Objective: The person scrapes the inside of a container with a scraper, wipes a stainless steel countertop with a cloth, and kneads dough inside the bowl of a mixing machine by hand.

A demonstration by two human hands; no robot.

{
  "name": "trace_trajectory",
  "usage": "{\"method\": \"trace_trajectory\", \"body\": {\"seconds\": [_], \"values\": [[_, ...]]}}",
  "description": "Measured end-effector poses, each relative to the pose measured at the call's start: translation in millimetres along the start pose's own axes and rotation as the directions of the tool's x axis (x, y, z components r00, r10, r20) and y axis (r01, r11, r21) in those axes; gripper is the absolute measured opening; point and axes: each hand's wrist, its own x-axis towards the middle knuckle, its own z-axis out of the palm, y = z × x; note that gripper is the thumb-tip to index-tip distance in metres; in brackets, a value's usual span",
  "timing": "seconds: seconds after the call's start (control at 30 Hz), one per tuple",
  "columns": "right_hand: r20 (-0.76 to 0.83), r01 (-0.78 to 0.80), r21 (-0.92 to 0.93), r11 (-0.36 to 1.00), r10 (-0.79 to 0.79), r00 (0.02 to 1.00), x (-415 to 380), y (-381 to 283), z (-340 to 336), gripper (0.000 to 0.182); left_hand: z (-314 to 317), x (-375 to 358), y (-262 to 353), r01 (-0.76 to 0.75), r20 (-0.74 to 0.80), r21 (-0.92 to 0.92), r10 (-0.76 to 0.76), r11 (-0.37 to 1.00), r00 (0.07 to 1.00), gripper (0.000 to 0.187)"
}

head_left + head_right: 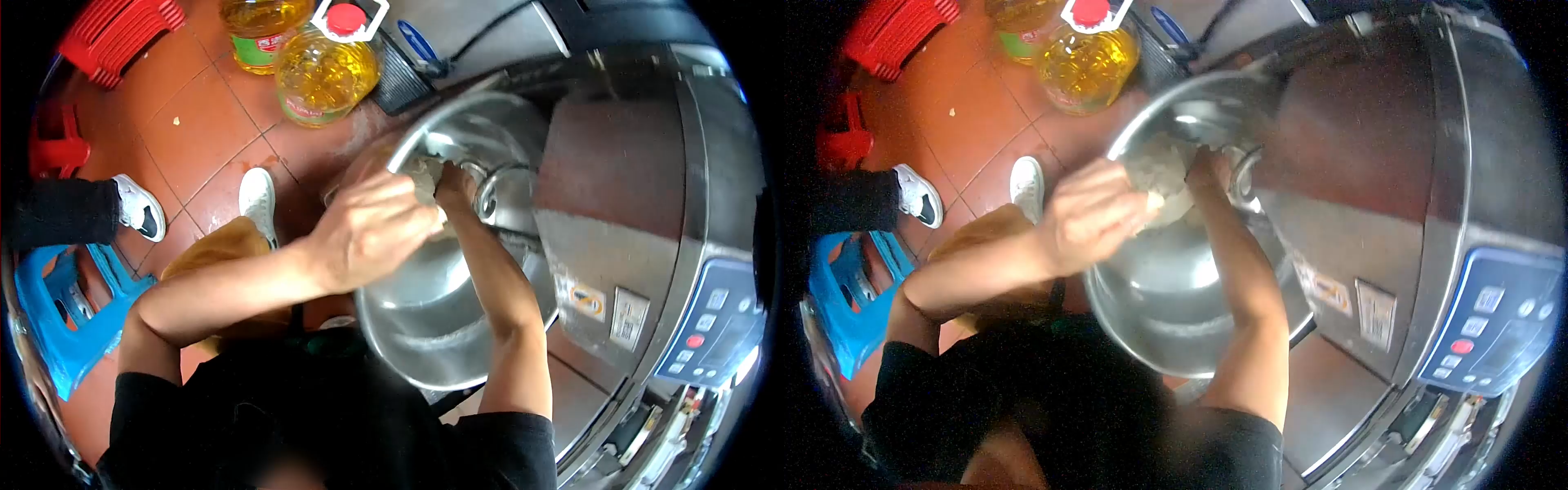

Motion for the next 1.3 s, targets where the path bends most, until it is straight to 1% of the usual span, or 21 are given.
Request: {"method": "trace_trajectory", "body": {"seconds": [0.03,0.07,0.2,0.27,0.33,0.4,0.43,0.5,0.53,0.63,0.7,0.73,0.77,0.8,0.93,1.03,1.1,1.13,1.2,1.27,1.3], "values": [[0.009,0.008,-0.042,0.999,-0.008,1.000,4,-3,-6,0.039,4,-1,1,0.024,-0.077,-0.016,-0.025,1.000,0.997,0.016],[0.010,0.097,-0.045,0.994,-0.097,0.995,-26,-22,-48,0.025,7,1,-1,0.045,-0.124,-0.048,-0.050,0.998,0.991,0.017],[-0.109,0.309,-0.017,0.951,-0.309,0.945,-12,-99,14,0.015,6,-1,-3,0.088,-0.073,-0.056,-0.092,0.995,0.993,0.019],[-0.333,0.541,0.139,0.830,-0.476,0.814,-44,-96,15,0.010,6,4,1,0.086,-0.064,-0.027,-0.087,0.996,0.994,0.011],[-0.600,0.726,0.245,0.642,-0.488,0.634,-111,-94,10,0.008,3,4,3,0.125,-0.016,0.018,-0.124,0.992,0.992,0.011],[-0.230,0.635,-0.101,0.766,-0.639,0.734,-144,-74,5,0.035,3,4,5,0.133,0.007,0.054,-0.133,0.990,0.991,0.011],[-0.030,0.641,-0.280,0.714,-0.674,0.738,-161,-65,2,0.050,3,5,6,0.130,0.005,0.074,-0.131,0.989,0.991,0.011],[0.314,0.710,-0.334,0.620,-0.637,0.703,-177,-36,-71,0.053,3,6,9,0.149,0.004,0.069,-0.150,0.986,0.989,0.011],[0.113,0.663,-0.380,0.645,-0.679,0.726,-173,-26,-64,0.054,2,7,9,0.156,0.007,0.069,-0.157,0.985,0.988,0.011],[-0.056,0.549,-0.674,0.494,-0.776,0.628,-175,-1,-95,0.053,5,7,5,0.162,-0.021,0.020,-0.161,0.987,0.987,0.012],[-0.177,0.548,-0.601,0.581,-0.766,0.618,-190,-1,-144,0.054,3,7,3,0.164,-0.021,0.016,-0.163,0.986,0.986,0.013],[-0.435,0.578,-0.410,0.705,-0.709,0.556,-183,-1,-152,0.056,1,4,3,0.183,-0.017,0.022,-0.182,0.983,0.983,0.013],[-0.351,0.436,-0.623,0.650,-0.730,0.587,-184,5,-166,0.058,2,3,4,0.193,-0.012,0.018,-0.193,0.981,0.981,0.013],[-0.291,0.481,-0.525,0.702,-0.679,0.674,-174,9,-156,0.057,3,4,4,0.189,-0.010,0.010,-0.189,0.982,0.982,0.013],[-0.341,0.476,-0.521,0.708,-0.685,0.644,-93,34,-35,0.057,4,9,3,0.130,-0.020,0.015,-0.129,0.991,0.991,0.014],[-0.292,0.373,-0.352,0.858,-0.480,0.827,-48,27,11,0.055,4,5,3,0.122,-0.025,0.019,-0.122,0.992,0.992,0.014],[-0.384,0.296,-0.141,0.945,-0.328,0.863,-9,34,65,0.051,6,4,5,0.130,-0.015,0.017,-0.129,0.991,0.991,0.015],[-0.300,0.241,0.029,0.970,-0.222,0.928,-23,23,37,0.039,5,4,6,0.134,-0.007,0.023,-0.134,0.991,0.991,0.016],[-0.239,0.036,0.055,0.998,-0.022,0.971,16,4,52,0.031,3,5,6,0.131,-0.011,0.034,-0.131,0.991,0.991,0.017],[-0.064,0.125,0.087,0.988,-0.120,0.991,-11,-19,-34,0.025,6,5,5,0.149,-0.068,-0.020,-0.150,0.989,0.986,0.017],[-0.110,0.204,0.088,0.975,-0.194,0.975,-5,-30,-37,0.020,7,5,5,0.154,-0.087,-0.047,-0.157,0.987,0.984,0.017]]}}
